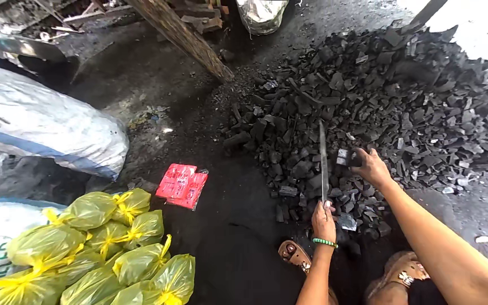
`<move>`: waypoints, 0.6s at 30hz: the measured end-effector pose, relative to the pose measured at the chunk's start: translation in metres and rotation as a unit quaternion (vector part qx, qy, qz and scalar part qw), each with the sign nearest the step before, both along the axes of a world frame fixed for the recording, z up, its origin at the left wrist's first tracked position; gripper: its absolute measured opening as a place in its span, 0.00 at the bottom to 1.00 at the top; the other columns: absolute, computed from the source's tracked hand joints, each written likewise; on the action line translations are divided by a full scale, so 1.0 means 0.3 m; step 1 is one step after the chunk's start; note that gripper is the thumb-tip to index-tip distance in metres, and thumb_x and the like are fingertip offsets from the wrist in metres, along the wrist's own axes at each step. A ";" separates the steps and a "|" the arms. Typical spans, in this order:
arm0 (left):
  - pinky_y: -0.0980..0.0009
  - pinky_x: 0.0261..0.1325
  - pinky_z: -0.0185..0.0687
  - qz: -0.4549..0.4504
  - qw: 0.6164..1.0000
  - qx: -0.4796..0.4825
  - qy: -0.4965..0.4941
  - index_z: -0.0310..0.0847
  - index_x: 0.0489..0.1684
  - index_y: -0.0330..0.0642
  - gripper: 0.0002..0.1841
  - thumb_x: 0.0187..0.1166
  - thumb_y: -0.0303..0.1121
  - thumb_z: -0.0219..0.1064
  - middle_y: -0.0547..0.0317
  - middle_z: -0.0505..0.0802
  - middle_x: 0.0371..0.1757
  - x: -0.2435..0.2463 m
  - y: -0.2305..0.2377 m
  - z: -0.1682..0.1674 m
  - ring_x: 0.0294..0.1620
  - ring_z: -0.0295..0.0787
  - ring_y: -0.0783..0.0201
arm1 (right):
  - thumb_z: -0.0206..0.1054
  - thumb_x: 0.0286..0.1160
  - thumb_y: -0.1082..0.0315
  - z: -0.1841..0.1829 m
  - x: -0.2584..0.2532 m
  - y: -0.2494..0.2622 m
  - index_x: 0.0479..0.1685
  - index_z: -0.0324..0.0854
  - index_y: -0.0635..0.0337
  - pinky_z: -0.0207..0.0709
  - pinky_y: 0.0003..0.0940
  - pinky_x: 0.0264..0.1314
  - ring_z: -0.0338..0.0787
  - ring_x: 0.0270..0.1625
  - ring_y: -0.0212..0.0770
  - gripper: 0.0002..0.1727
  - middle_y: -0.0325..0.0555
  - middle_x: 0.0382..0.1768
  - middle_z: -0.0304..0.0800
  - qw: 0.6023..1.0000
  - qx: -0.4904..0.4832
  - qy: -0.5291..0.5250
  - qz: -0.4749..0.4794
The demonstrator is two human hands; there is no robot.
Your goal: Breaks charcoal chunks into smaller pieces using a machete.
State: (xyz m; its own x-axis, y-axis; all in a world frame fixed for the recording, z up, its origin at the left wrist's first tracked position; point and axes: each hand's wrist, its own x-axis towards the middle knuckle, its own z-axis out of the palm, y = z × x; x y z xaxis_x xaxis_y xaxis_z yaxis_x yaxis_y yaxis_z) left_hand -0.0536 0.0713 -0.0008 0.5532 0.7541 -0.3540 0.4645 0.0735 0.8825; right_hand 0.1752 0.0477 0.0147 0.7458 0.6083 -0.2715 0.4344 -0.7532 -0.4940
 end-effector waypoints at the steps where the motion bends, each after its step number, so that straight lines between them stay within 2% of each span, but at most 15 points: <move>1: 0.57 0.51 0.86 -0.036 0.999 0.011 0.010 0.81 0.61 0.26 0.18 0.94 0.30 0.47 0.43 0.92 0.44 0.004 -0.015 0.006 0.38 0.90 0.54 | 0.81 0.68 0.62 0.012 -0.004 -0.044 0.82 0.73 0.52 0.76 0.77 0.59 0.83 0.64 0.79 0.38 0.79 0.71 0.74 0.999 0.021 0.004 -0.028; 3: 0.54 0.51 0.86 -0.100 0.994 0.043 0.029 0.82 0.61 0.26 0.18 0.94 0.32 0.50 0.43 0.92 0.37 0.015 -0.058 0.009 0.36 0.90 0.51 | 0.82 0.69 0.59 0.026 -0.005 -0.176 0.81 0.73 0.56 0.72 0.79 0.63 0.81 0.67 0.80 0.38 0.79 0.68 0.78 0.995 0.045 0.013 -0.090; 5: 0.47 0.58 0.84 -0.168 0.982 0.064 0.064 0.81 0.65 0.26 0.20 0.94 0.35 0.51 0.37 0.93 0.40 0.026 -0.095 0.019 0.44 0.92 0.44 | 0.82 0.68 0.60 0.004 -0.002 -0.337 0.78 0.75 0.57 0.72 0.79 0.63 0.80 0.67 0.81 0.36 0.80 0.67 0.78 0.990 0.015 0.010 -0.138; 7: 0.44 0.64 0.81 -0.238 0.962 0.078 0.109 0.81 0.66 0.27 0.21 0.94 0.38 0.50 0.32 0.93 0.49 0.039 -0.130 0.025 0.54 0.92 0.40 | 0.84 0.66 0.63 -0.043 -0.011 -0.475 0.78 0.75 0.58 0.74 0.79 0.61 0.80 0.66 0.83 0.37 0.84 0.73 0.69 0.982 -0.049 0.021 -0.182; 9: 0.44 0.66 0.80 -0.302 0.937 0.076 0.162 0.81 0.67 0.31 0.22 0.95 0.40 0.48 0.34 0.92 0.54 0.057 -0.162 0.032 0.60 0.90 0.40 | 0.84 0.64 0.66 -0.080 -0.032 -0.548 0.81 0.73 0.61 0.76 0.76 0.63 0.79 0.68 0.83 0.40 0.85 0.82 0.56 0.970 -0.108 0.049 -0.214; 10: 0.45 0.67 0.80 -0.327 0.925 0.070 0.183 0.80 0.68 0.32 0.23 0.96 0.41 0.47 0.35 0.92 0.56 0.068 -0.174 0.037 0.61 0.90 0.41 | 0.84 0.64 0.68 -0.102 -0.044 -0.565 0.82 0.72 0.61 0.77 0.74 0.64 0.79 0.69 0.82 0.41 0.84 0.84 0.53 0.966 -0.119 0.056 -0.224; 12: 0.45 0.67 0.80 -0.346 0.917 0.079 0.184 0.80 0.67 0.32 0.22 0.96 0.41 0.47 0.35 0.92 0.56 0.089 -0.195 0.073 0.61 0.90 0.41 | 0.85 0.61 0.71 -0.128 -0.062 -0.581 0.78 0.76 0.61 0.79 0.73 0.64 0.81 0.67 0.81 0.39 0.83 0.83 0.54 0.966 -0.093 0.042 -0.236; 13: 0.45 0.65 0.81 -0.334 0.925 0.099 0.152 0.82 0.64 0.30 0.22 0.95 0.39 0.49 0.35 0.92 0.53 0.097 -0.207 0.103 0.58 0.91 0.41 | 0.86 0.59 0.72 -0.133 -0.068 -0.587 0.76 0.78 0.62 0.79 0.73 0.63 0.81 0.66 0.81 0.38 0.83 0.82 0.57 0.968 -0.073 0.034 -0.237; 14: 0.46 0.58 0.84 -0.302 0.939 0.138 0.088 0.85 0.56 0.26 0.20 0.93 0.36 0.53 0.34 0.93 0.46 0.101 -0.226 0.127 0.50 0.93 0.41 | 0.86 0.59 0.72 -0.136 -0.074 -0.595 0.74 0.80 0.62 0.79 0.72 0.63 0.82 0.66 0.80 0.36 0.83 0.81 0.59 0.970 -0.056 0.031 -0.236; 15: 0.48 0.46 0.87 -0.251 0.949 0.192 -0.009 0.86 0.47 0.23 0.17 0.89 0.32 0.57 0.35 0.93 0.35 0.110 -0.247 0.139 0.37 0.94 0.42 | 0.86 0.58 0.72 -0.138 -0.079 -0.603 0.73 0.80 0.62 0.79 0.73 0.62 0.81 0.66 0.80 0.36 0.83 0.80 0.60 0.970 -0.041 0.031 -0.236; 16: 0.54 0.35 0.87 -0.202 0.946 0.230 -0.109 0.85 0.41 0.23 0.14 0.86 0.29 0.59 0.41 0.89 0.25 0.128 -0.265 0.154 0.26 0.90 0.48 | 0.86 0.58 0.72 -0.138 -0.084 -0.610 0.73 0.80 0.63 0.79 0.73 0.62 0.81 0.66 0.80 0.36 0.83 0.79 0.61 0.971 -0.032 0.034 -0.235; 17: 0.61 0.29 0.85 -0.166 0.934 0.249 -0.194 0.84 0.40 0.24 0.14 0.86 0.29 0.58 0.47 0.87 0.21 0.152 -0.278 0.176 0.20 0.86 0.55 | 0.86 0.58 0.72 -0.140 -0.089 -0.616 0.73 0.79 0.64 0.79 0.73 0.62 0.82 0.66 0.79 0.37 0.82 0.78 0.64 0.972 -0.029 0.037 -0.231; 18: 0.66 0.27 0.85 -0.145 0.921 0.254 -0.259 0.83 0.42 0.25 0.15 0.88 0.31 0.56 0.51 0.87 0.20 0.178 -0.288 0.198 0.18 0.85 0.60 | 0.87 0.58 0.71 -0.147 -0.090 -0.623 0.72 0.79 0.65 0.78 0.74 0.62 0.82 0.66 0.78 0.37 0.80 0.76 0.67 0.973 -0.022 0.039 -0.226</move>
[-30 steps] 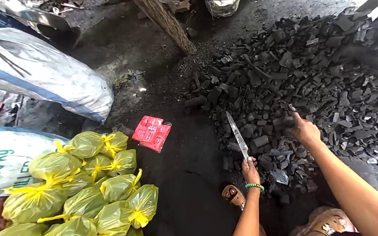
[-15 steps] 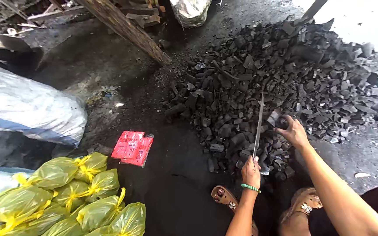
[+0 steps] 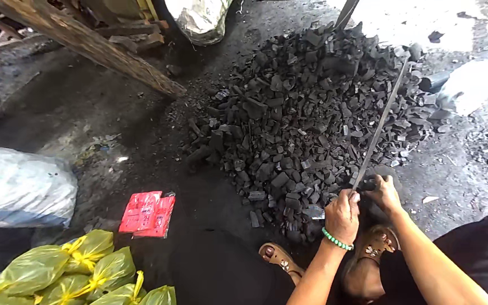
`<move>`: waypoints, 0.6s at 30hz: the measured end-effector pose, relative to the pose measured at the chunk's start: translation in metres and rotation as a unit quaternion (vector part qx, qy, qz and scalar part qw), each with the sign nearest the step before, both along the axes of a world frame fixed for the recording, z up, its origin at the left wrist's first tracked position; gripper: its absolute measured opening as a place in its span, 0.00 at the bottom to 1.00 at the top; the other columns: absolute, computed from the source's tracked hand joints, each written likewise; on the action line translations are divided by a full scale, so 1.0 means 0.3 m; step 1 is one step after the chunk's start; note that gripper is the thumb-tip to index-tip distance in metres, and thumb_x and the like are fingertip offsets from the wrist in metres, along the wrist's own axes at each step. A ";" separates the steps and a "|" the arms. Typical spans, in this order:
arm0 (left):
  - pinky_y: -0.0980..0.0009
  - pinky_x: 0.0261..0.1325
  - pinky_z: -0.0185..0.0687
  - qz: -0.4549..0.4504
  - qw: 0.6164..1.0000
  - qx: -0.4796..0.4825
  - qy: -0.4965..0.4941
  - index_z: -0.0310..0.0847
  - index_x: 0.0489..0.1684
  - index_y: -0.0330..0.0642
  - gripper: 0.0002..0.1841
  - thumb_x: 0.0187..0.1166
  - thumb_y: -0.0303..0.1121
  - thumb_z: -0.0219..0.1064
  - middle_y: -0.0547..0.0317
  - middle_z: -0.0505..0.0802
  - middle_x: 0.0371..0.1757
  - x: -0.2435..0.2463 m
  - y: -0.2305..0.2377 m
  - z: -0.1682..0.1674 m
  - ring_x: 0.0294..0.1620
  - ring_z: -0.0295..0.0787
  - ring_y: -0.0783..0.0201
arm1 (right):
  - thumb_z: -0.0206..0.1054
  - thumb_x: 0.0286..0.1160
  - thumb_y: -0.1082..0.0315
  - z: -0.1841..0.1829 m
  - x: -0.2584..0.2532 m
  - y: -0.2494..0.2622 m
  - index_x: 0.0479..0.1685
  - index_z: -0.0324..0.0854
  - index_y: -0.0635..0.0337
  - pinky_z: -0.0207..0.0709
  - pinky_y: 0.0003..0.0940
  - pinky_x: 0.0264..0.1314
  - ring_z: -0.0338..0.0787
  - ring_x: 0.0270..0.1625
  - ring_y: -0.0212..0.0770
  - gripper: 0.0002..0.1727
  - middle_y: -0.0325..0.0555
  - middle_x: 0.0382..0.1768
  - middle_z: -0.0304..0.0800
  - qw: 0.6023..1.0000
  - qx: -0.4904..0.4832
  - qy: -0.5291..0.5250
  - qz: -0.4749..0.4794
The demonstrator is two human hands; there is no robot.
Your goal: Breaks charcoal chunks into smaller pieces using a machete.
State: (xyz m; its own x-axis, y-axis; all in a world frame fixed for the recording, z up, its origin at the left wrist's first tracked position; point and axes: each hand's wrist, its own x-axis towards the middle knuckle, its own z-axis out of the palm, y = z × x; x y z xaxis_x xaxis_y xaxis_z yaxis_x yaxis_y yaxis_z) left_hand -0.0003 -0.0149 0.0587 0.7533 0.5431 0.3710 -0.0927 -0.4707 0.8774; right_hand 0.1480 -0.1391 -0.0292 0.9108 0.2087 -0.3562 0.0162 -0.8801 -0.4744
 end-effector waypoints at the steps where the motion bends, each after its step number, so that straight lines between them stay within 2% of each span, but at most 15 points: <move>1: 0.68 0.29 0.86 -0.004 0.999 -0.006 -0.038 0.83 0.43 0.25 0.17 0.90 0.34 0.54 0.52 0.88 0.21 0.021 -0.010 0.008 0.20 0.86 0.63 | 0.87 0.57 0.70 -0.005 0.000 -0.005 0.71 0.79 0.66 0.78 0.74 0.62 0.83 0.65 0.78 0.36 0.79 0.75 0.70 1.000 0.007 -0.001 0.004; 2: 0.68 0.31 0.87 -0.012 0.999 -0.008 -0.035 0.82 0.43 0.27 0.19 0.91 0.36 0.52 0.52 0.89 0.23 0.031 -0.020 -0.012 0.22 0.88 0.62 | 0.87 0.56 0.70 -0.007 -0.001 -0.007 0.71 0.79 0.67 0.78 0.74 0.61 0.83 0.64 0.77 0.37 0.78 0.73 0.71 1.000 0.010 -0.001 0.006; 3: 0.64 0.36 0.89 -0.028 0.999 -0.006 0.022 0.83 0.43 0.27 0.18 0.91 0.35 0.53 0.49 0.91 0.26 0.021 -0.028 -0.057 0.26 0.90 0.58 | 0.87 0.56 0.70 -0.005 0.000 -0.006 0.71 0.79 0.67 0.79 0.73 0.62 0.84 0.64 0.76 0.37 0.77 0.74 0.72 1.000 0.008 0.003 0.008; 4: 0.57 0.43 0.90 -0.063 0.987 -0.002 0.147 0.85 0.46 0.26 0.18 0.91 0.34 0.53 0.43 0.92 0.31 -0.005 -0.028 -0.110 0.33 0.93 0.51 | 0.87 0.57 0.70 0.000 0.001 -0.002 0.71 0.78 0.67 0.79 0.72 0.63 0.84 0.65 0.75 0.37 0.76 0.74 0.71 1.000 0.004 0.009 0.010; 5: 0.49 0.55 0.87 -0.121 0.936 0.004 0.331 0.84 0.58 0.27 0.20 0.94 0.37 0.51 0.37 0.94 0.42 -0.029 -0.018 -0.151 0.45 0.94 0.44 | 0.87 0.58 0.70 0.004 0.004 0.002 0.72 0.78 0.67 0.79 0.72 0.63 0.84 0.65 0.75 0.37 0.76 0.75 0.71 1.000 -0.001 0.012 0.012; 6: 0.45 0.67 0.81 -0.183 0.847 0.004 0.500 0.78 0.71 0.33 0.24 0.96 0.42 0.45 0.35 0.92 0.57 -0.035 -0.007 -0.188 0.61 0.90 0.41 | 0.86 0.59 0.70 0.003 0.004 0.003 0.72 0.77 0.68 0.79 0.71 0.64 0.84 0.66 0.75 0.37 0.76 0.75 0.71 1.000 -0.006 0.014 0.014; 7: 0.42 0.73 0.76 -0.220 0.774 0.002 0.593 0.72 0.79 0.36 0.26 0.97 0.44 0.42 0.35 0.88 0.67 -0.040 -0.005 -0.225 0.70 0.85 0.39 | 0.86 0.59 0.70 -0.001 0.004 0.002 0.73 0.77 0.68 0.80 0.70 0.64 0.84 0.66 0.75 0.38 0.76 0.76 0.70 1.000 -0.010 0.016 0.015; 8: 0.41 0.74 0.75 -0.232 0.742 0.005 0.629 0.71 0.80 0.37 0.27 0.97 0.45 0.40 0.36 0.87 0.69 -0.041 -0.008 -0.236 0.72 0.84 0.39 | 0.86 0.59 0.70 -0.006 0.008 0.000 0.74 0.76 0.67 0.80 0.69 0.64 0.84 0.67 0.74 0.38 0.75 0.76 0.70 1.000 -0.012 0.017 0.015; 9: 0.42 0.73 0.75 -0.233 0.736 0.012 0.636 0.72 0.79 0.37 0.27 0.97 0.46 0.39 0.36 0.88 0.68 -0.035 -0.007 -0.219 0.72 0.84 0.39 | 0.87 0.58 0.70 -0.010 0.015 -0.001 0.74 0.75 0.68 0.79 0.69 0.65 0.83 0.68 0.74 0.39 0.76 0.76 0.69 1.000 -0.006 0.020 0.010; 11: 0.43 0.70 0.77 -0.225 0.754 0.014 0.617 0.75 0.74 0.35 0.26 0.97 0.45 0.40 0.36 0.89 0.65 -0.031 0.007 -0.164 0.69 0.86 0.40 | 0.87 0.56 0.70 -0.029 0.008 -0.006 0.74 0.74 0.69 0.77 0.69 0.67 0.80 0.70 0.75 0.40 0.77 0.74 0.70 0.999 0.022 0.033 -0.018; 13: 0.44 0.68 0.79 -0.184 0.801 0.002 0.570 0.78 0.70 0.33 0.26 0.97 0.45 0.42 0.36 0.91 0.59 -0.029 0.037 -0.129 0.64 0.88 0.40 | 0.87 0.57 0.71 -0.039 0.013 0.016 0.74 0.72 0.71 0.72 0.70 0.71 0.76 0.73 0.76 0.41 0.79 0.73 0.71 0.994 0.077 0.056 -0.060; 16: 0.44 0.58 0.84 -0.035 0.909 -0.053 0.412 0.84 0.58 0.24 0.22 0.94 0.38 0.52 0.33 0.93 0.44 -0.080 0.062 -0.148 0.48 0.93 0.39 | 0.87 0.56 0.72 0.001 -0.001 0.126 0.76 0.70 0.71 0.71 0.70 0.72 0.76 0.72 0.74 0.43 0.78 0.71 0.73 0.984 0.164 0.064 -0.038; 18: 0.48 0.48 0.85 0.063 0.940 -0.112 0.317 0.84 0.52 0.21 0.19 0.92 0.33 0.53 0.36 0.91 0.33 -0.106 0.091 -0.178 0.35 0.90 0.45 | 0.89 0.52 0.72 0.067 -0.030 0.246 0.81 0.68 0.65 0.69 0.73 0.73 0.73 0.75 0.76 0.49 0.78 0.77 0.67 0.974 0.222 0.025 0.027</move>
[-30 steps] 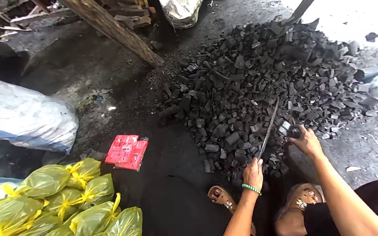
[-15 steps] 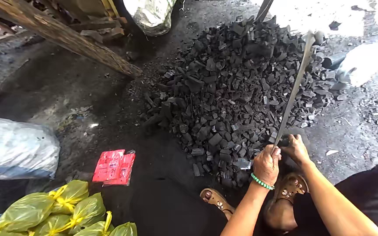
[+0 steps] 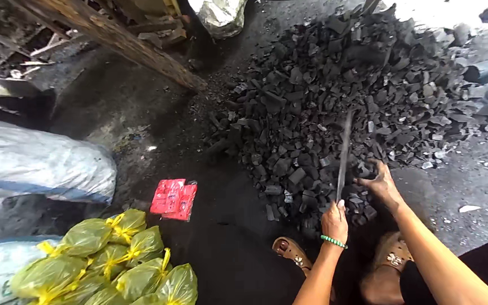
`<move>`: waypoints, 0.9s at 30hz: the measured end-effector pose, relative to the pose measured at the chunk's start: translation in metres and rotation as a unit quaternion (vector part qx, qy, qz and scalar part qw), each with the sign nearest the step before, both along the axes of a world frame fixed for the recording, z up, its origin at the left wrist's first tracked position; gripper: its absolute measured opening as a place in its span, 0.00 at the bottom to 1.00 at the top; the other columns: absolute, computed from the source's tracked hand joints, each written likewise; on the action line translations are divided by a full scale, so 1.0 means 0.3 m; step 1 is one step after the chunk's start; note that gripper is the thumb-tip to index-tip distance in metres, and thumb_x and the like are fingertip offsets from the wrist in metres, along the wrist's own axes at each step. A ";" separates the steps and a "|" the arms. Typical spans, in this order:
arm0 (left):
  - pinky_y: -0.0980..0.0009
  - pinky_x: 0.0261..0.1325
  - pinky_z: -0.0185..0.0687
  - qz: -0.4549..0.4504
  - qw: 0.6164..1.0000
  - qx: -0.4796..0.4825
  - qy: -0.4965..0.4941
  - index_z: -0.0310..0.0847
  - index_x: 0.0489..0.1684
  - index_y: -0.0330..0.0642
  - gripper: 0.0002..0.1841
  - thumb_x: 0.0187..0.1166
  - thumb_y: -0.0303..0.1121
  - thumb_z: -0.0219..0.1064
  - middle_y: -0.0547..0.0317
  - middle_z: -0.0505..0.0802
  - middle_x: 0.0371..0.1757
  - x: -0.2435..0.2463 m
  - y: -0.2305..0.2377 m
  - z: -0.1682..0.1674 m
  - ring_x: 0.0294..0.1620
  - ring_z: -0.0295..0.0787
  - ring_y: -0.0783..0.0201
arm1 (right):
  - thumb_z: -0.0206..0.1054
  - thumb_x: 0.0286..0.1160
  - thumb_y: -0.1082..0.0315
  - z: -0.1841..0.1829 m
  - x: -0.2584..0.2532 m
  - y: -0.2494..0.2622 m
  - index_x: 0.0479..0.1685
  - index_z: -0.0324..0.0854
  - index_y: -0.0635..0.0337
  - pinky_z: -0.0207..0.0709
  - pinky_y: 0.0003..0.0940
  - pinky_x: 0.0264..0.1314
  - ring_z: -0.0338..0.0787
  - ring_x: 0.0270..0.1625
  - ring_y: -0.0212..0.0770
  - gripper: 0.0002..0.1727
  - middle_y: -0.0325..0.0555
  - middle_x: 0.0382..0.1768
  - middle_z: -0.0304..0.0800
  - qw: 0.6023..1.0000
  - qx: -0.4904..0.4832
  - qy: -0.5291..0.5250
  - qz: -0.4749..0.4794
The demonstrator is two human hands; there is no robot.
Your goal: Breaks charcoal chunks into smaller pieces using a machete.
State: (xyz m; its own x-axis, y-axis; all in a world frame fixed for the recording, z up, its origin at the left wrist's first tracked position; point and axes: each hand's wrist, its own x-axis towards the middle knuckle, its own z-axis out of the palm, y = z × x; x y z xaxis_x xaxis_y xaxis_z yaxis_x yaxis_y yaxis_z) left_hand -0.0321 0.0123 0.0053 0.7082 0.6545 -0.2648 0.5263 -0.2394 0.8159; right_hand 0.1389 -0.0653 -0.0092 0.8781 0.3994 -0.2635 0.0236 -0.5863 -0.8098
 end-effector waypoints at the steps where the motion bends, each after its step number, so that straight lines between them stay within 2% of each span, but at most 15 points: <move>1: 0.51 0.45 0.85 0.053 0.998 -0.015 -0.022 0.83 0.50 0.21 0.19 0.93 0.32 0.51 0.39 0.89 0.30 -0.009 0.024 -0.005 0.31 0.88 0.48 | 0.91 0.49 0.71 0.033 -0.021 0.065 0.84 0.66 0.62 0.69 0.75 0.72 0.71 0.77 0.78 0.53 0.78 0.80 0.62 0.998 0.009 -0.046 0.037; 3: 0.59 0.37 0.83 0.156 0.986 -0.037 -0.050 0.81 0.46 0.22 0.20 0.94 0.32 0.48 0.48 0.84 0.23 -0.027 0.085 -0.011 0.24 0.82 0.58 | 0.88 0.53 0.70 0.071 -0.069 0.195 0.83 0.71 0.61 0.63 0.80 0.76 0.67 0.81 0.81 0.48 0.76 0.84 0.61 0.978 0.009 -0.160 0.131; 5: 0.65 0.33 0.82 0.236 0.969 -0.061 -0.047 0.79 0.49 0.24 0.21 0.96 0.35 0.44 0.53 0.81 0.21 -0.048 0.147 -0.012 0.20 0.78 0.64 | 0.79 0.66 0.71 0.063 -0.128 0.322 0.77 0.77 0.63 0.61 0.81 0.77 0.70 0.80 0.80 0.34 0.75 0.79 0.70 0.940 -0.006 -0.235 0.249; 6: 0.66 0.32 0.82 0.268 0.960 -0.071 -0.043 0.79 0.50 0.24 0.22 0.96 0.35 0.43 0.54 0.80 0.21 -0.059 0.175 -0.014 0.20 0.78 0.65 | 0.74 0.70 0.74 0.045 -0.156 0.382 0.75 0.80 0.63 0.62 0.79 0.77 0.73 0.79 0.76 0.29 0.71 0.76 0.76 0.917 -0.024 -0.253 0.307; 8: 0.68 0.31 0.80 0.313 0.945 -0.082 -0.044 0.78 0.50 0.24 0.22 0.97 0.35 0.42 0.55 0.79 0.21 -0.081 0.211 -0.019 0.18 0.77 0.66 | 0.64 0.78 0.76 0.011 -0.203 0.472 0.80 0.77 0.59 0.54 0.78 0.83 0.70 0.85 0.69 0.27 0.61 0.79 0.77 0.883 -0.094 -0.231 0.397; 9: 0.69 0.29 0.80 0.327 0.940 -0.085 -0.045 0.78 0.50 0.24 0.22 0.97 0.35 0.42 0.56 0.79 0.20 -0.088 0.217 -0.020 0.18 0.76 0.66 | 0.62 0.80 0.78 0.003 -0.218 0.494 0.81 0.76 0.59 0.50 0.79 0.84 0.67 0.86 0.69 0.27 0.60 0.80 0.76 0.876 -0.129 -0.203 0.417; 10: 0.69 0.29 0.80 0.336 0.937 -0.087 -0.043 0.78 0.49 0.24 0.22 0.97 0.35 0.41 0.56 0.79 0.20 -0.094 0.221 -0.020 0.18 0.76 0.66 | 0.64 0.78 0.79 0.002 -0.225 0.504 0.77 0.80 0.61 0.50 0.81 0.82 0.68 0.84 0.71 0.26 0.62 0.78 0.78 0.877 -0.141 -0.189 0.419; 12: 0.68 0.30 0.79 0.338 0.936 -0.094 -0.032 0.78 0.50 0.24 0.22 0.97 0.35 0.42 0.54 0.79 0.21 -0.101 0.226 -0.019 0.18 0.76 0.65 | 0.74 0.70 0.77 0.022 -0.220 0.497 0.63 0.87 0.65 0.58 0.80 0.78 0.73 0.78 0.74 0.20 0.67 0.70 0.81 0.893 -0.124 -0.174 0.395; 13: 0.67 0.31 0.80 0.330 0.938 -0.104 -0.025 0.79 0.51 0.25 0.22 0.97 0.36 0.42 0.54 0.80 0.22 -0.100 0.224 -0.019 0.19 0.76 0.65 | 0.78 0.69 0.72 0.032 -0.207 0.472 0.61 0.87 0.67 0.62 0.79 0.74 0.76 0.74 0.75 0.20 0.71 0.67 0.82 0.910 -0.098 -0.172 0.364; 15: 0.65 0.32 0.82 0.295 0.948 -0.113 -0.021 0.80 0.50 0.24 0.23 0.97 0.37 0.44 0.52 0.82 0.23 -0.093 0.213 -0.034 0.21 0.79 0.63 | 0.79 0.71 0.61 0.054 -0.163 0.389 0.62 0.85 0.70 0.69 0.79 0.68 0.80 0.69 0.77 0.25 0.75 0.64 0.82 0.949 -0.066 -0.171 0.258; 17: 0.62 0.35 0.84 0.238 0.966 -0.103 -0.012 0.81 0.50 0.24 0.22 0.96 0.37 0.46 0.50 0.83 0.24 -0.088 0.189 -0.050 0.22 0.81 0.61 | 0.77 0.74 0.58 0.075 -0.091 0.261 0.67 0.82 0.71 0.73 0.78 0.66 0.81 0.67 0.78 0.29 0.78 0.66 0.79 0.978 -0.073 -0.142 0.134; 20: 0.53 0.51 0.86 0.117 0.990 -0.060 0.049 0.82 0.56 0.24 0.22 0.96 0.37 0.47 0.40 0.90 0.35 -0.077 0.139 -0.044 0.36 0.89 0.49 | 0.74 0.78 0.59 0.040 0.042 0.031 0.71 0.77 0.75 0.67 0.77 0.72 0.76 0.74 0.80 0.31 0.82 0.71 0.74 0.986 -0.142 -0.088 -0.004; 22: 0.48 0.62 0.83 0.030 0.995 -0.033 0.094 0.81 0.64 0.25 0.23 0.95 0.38 0.48 0.34 0.93 0.47 -0.061 0.103 -0.026 0.50 0.92 0.43 | 0.72 0.81 0.60 0.006 0.109 -0.099 0.72 0.76 0.74 0.65 0.73 0.76 0.76 0.76 0.77 0.29 0.81 0.72 0.75 0.982 -0.184 -0.026 -0.029; 24: 0.46 0.68 0.80 -0.056 0.990 -0.015 0.125 0.80 0.67 0.26 0.24 0.95 0.40 0.48 0.32 0.93 0.53 -0.041 0.069 -0.001 0.59 0.91 0.40 | 0.74 0.78 0.62 -0.037 0.131 -0.192 0.69 0.79 0.72 0.68 0.73 0.74 0.79 0.72 0.75 0.26 0.78 0.67 0.81 0.983 -0.184 0.014 -0.018; 27: 0.44 0.65 0.81 -0.156 0.981 0.003 0.119 0.82 0.62 0.26 0.24 0.95 0.40 0.49 0.33 0.92 0.50 0.018 0.025 0.064 0.56 0.91 0.39 | 0.78 0.72 0.67 -0.071 0.102 -0.251 0.69 0.82 0.68 0.66 0.71 0.77 0.76 0.75 0.74 0.27 0.77 0.69 0.80 0.984 -0.177 0.034 0.000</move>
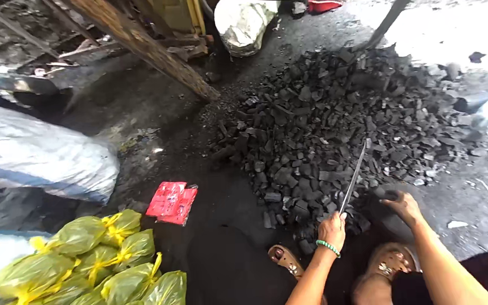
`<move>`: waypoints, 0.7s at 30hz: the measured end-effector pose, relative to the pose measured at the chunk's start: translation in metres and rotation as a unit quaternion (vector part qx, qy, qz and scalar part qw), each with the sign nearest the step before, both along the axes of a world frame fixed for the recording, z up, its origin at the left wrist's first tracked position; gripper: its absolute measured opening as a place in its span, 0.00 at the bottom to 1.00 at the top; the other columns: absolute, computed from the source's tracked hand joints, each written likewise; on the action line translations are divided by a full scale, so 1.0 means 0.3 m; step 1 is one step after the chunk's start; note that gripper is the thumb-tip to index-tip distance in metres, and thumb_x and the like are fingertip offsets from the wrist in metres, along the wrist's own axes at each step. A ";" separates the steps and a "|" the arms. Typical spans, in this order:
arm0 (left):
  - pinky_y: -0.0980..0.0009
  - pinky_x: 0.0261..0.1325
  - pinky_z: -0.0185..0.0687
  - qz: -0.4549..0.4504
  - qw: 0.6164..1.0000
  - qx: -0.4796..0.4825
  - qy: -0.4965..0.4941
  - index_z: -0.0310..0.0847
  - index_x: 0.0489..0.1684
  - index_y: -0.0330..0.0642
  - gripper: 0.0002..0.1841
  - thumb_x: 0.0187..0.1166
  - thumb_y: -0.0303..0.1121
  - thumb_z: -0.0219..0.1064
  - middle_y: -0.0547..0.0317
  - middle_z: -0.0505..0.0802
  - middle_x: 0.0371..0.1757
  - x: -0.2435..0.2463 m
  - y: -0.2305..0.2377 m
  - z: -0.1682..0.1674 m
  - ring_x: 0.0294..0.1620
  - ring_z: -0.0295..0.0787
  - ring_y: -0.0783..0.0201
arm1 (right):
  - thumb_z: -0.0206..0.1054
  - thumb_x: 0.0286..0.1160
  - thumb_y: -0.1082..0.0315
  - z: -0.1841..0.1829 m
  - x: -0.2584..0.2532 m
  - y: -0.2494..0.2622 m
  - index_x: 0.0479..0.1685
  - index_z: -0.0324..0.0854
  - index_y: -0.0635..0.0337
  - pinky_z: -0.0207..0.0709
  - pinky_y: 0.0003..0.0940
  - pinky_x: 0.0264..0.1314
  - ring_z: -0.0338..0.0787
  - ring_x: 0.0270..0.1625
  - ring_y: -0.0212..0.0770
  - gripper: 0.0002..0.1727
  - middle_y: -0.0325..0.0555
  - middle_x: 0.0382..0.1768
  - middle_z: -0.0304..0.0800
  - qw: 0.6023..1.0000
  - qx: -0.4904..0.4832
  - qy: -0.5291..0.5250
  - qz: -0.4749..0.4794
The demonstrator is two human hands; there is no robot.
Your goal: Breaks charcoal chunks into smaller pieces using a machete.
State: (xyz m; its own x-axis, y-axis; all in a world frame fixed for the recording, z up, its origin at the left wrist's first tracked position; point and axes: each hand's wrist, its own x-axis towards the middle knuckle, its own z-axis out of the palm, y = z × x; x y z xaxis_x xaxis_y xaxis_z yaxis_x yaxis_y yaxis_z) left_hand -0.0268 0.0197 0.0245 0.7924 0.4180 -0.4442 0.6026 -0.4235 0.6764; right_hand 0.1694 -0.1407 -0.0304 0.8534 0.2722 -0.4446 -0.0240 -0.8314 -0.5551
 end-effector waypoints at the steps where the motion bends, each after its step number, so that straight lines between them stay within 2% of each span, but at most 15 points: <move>1: 0.44 0.63 0.82 -0.025 1.000 0.010 -0.017 0.83 0.61 0.26 0.23 0.95 0.40 0.50 0.33 0.93 0.48 0.022 -0.014 0.033 0.54 0.92 0.39 | 0.79 0.71 0.67 -0.009 -0.014 -0.008 0.70 0.82 0.67 0.66 0.71 0.77 0.76 0.76 0.74 0.27 0.76 0.70 0.79 1.000 0.003 -0.001 -0.005; 2: 0.43 0.59 0.83 -0.036 0.997 0.029 -0.061 0.84 0.57 0.25 0.22 0.94 0.39 0.52 0.33 0.93 0.44 0.039 -0.031 0.064 0.49 0.93 0.39 | 0.80 0.70 0.67 -0.019 -0.025 -0.015 0.71 0.81 0.67 0.66 0.70 0.77 0.76 0.76 0.74 0.29 0.76 0.70 0.79 1.000 0.006 -0.003 -0.010; 4: 0.47 0.41 0.88 -0.014 0.968 0.079 -0.237 0.87 0.46 0.22 0.18 0.89 0.33 0.58 0.37 0.92 0.29 0.067 -0.070 0.108 0.31 0.93 0.42 | 0.81 0.69 0.68 -0.018 -0.040 -0.020 0.71 0.81 0.67 0.66 0.71 0.77 0.78 0.74 0.73 0.29 0.75 0.69 0.80 1.000 0.018 0.001 -0.020; 6: 0.61 0.28 0.85 0.023 0.906 0.097 -0.411 0.84 0.38 0.25 0.17 0.89 0.33 0.56 0.49 0.88 0.21 0.111 -0.102 0.149 0.20 0.87 0.56 | 0.81 0.68 0.69 -0.016 -0.052 -0.025 0.69 0.81 0.69 0.69 0.72 0.74 0.82 0.70 0.72 0.28 0.73 0.65 0.84 0.999 0.037 0.006 -0.038; 8: 0.65 0.32 0.87 0.029 0.867 0.087 -0.489 0.82 0.40 0.28 0.19 0.92 0.36 0.52 0.51 0.90 0.24 0.149 -0.126 0.169 0.24 0.89 0.60 | 0.81 0.68 0.69 -0.020 -0.056 -0.030 0.64 0.83 0.68 0.71 0.74 0.69 0.85 0.65 0.72 0.25 0.72 0.59 0.88 0.998 0.045 0.003 -0.048; 9: 0.64 0.38 0.90 0.015 0.872 0.076 -0.483 0.83 0.42 0.28 0.20 0.93 0.36 0.51 0.50 0.91 0.28 0.150 -0.134 0.141 0.29 0.91 0.58 | 0.81 0.68 0.69 -0.023 -0.054 -0.032 0.63 0.84 0.67 0.71 0.75 0.68 0.86 0.64 0.72 0.24 0.71 0.58 0.89 0.998 0.044 0.000 -0.047; 10: 0.59 0.43 0.91 -0.006 0.898 0.072 -0.435 0.84 0.43 0.26 0.18 0.92 0.34 0.53 0.46 0.93 0.32 0.132 -0.141 0.091 0.33 0.93 0.54 | 0.81 0.68 0.69 -0.025 -0.053 -0.031 0.63 0.84 0.67 0.72 0.75 0.68 0.86 0.64 0.72 0.23 0.71 0.58 0.89 0.998 0.043 0.000 -0.047; 11: 0.54 0.48 0.90 -0.035 0.942 0.078 -0.325 0.85 0.48 0.25 0.17 0.90 0.32 0.55 0.41 0.94 0.35 0.098 -0.144 0.037 0.38 0.94 0.48 | 0.81 0.68 0.69 -0.022 -0.053 -0.030 0.63 0.84 0.67 0.72 0.74 0.69 0.86 0.65 0.72 0.24 0.70 0.59 0.89 0.998 0.042 0.001 -0.048; 12: 0.48 0.56 0.88 -0.082 0.982 0.081 -0.147 0.85 0.57 0.27 0.19 0.92 0.35 0.54 0.36 0.94 0.42 0.068 -0.139 -0.004 0.46 0.95 0.42 | 0.81 0.69 0.68 -0.017 -0.053 -0.027 0.64 0.84 0.67 0.72 0.73 0.70 0.86 0.66 0.71 0.24 0.70 0.60 0.89 0.998 0.038 0.003 -0.049; 13: 0.44 0.67 0.81 -0.144 0.986 0.058 0.057 0.78 0.72 0.33 0.23 0.95 0.42 0.48 0.34 0.92 0.55 0.059 -0.128 -0.033 0.60 0.91 0.39 | 0.81 0.69 0.68 -0.014 -0.054 -0.025 0.64 0.84 0.66 0.72 0.72 0.71 0.86 0.66 0.70 0.24 0.69 0.60 0.89 0.998 0.033 0.003 -0.049; 14: 0.41 0.72 0.76 -0.184 0.964 0.038 0.189 0.72 0.80 0.37 0.26 0.96 0.45 0.43 0.34 0.89 0.65 0.057 -0.122 -0.068 0.69 0.86 0.38 | 0.81 0.69 0.67 -0.015 -0.056 -0.025 0.63 0.84 0.66 0.72 0.71 0.71 0.86 0.66 0.70 0.24 0.69 0.60 0.89 0.998 0.033 0.003 -0.052; 15: 0.40 0.73 0.75 -0.202 0.947 0.034 0.248 0.70 0.82 0.39 0.26 0.97 0.45 0.41 0.35 0.87 0.69 0.051 -0.123 -0.080 0.72 0.84 0.38 | 0.81 0.69 0.67 -0.017 -0.059 -0.028 0.63 0.85 0.67 0.73 0.71 0.70 0.87 0.64 0.69 0.23 0.68 0.58 0.90 0.998 0.039 0.000 -0.058; 17: 0.41 0.71 0.76 -0.203 0.945 0.043 0.253 0.72 0.79 0.39 0.26 0.97 0.45 0.40 0.36 0.89 0.66 0.051 -0.121 -0.046 0.70 0.85 0.39 | 0.80 0.70 0.68 -0.019 -0.059 -0.033 0.63 0.84 0.68 0.72 0.72 0.69 0.87 0.64 0.70 0.23 0.70 0.58 0.89 0.995 0.061 0.009 -0.084; 19: 0.43 0.70 0.77 -0.163 0.964 0.034 0.205 0.77 0.74 0.37 0.25 0.97 0.45 0.42 0.37 0.90 0.63 0.054 -0.092 0.010 0.67 0.87 0.40 | 0.80 0.70 0.68 -0.030 -0.062 -0.023 0.62 0.83 0.70 0.72 0.73 0.67 0.86 0.63 0.72 0.23 0.72 0.58 0.88 0.987 0.096 0.027 -0.122; 21: 0.43 0.66 0.79 -0.076 0.990 0.008 0.117 0.81 0.66 0.32 0.24 0.96 0.43 0.45 0.35 0.92 0.54 0.044 -0.049 0.047 0.60 0.90 0.40 | 0.79 0.71 0.71 -0.027 -0.060 0.027 0.64 0.80 0.72 0.75 0.66 0.67 0.86 0.62 0.65 0.24 0.71 0.59 0.86 0.972 0.175 0.051 -0.147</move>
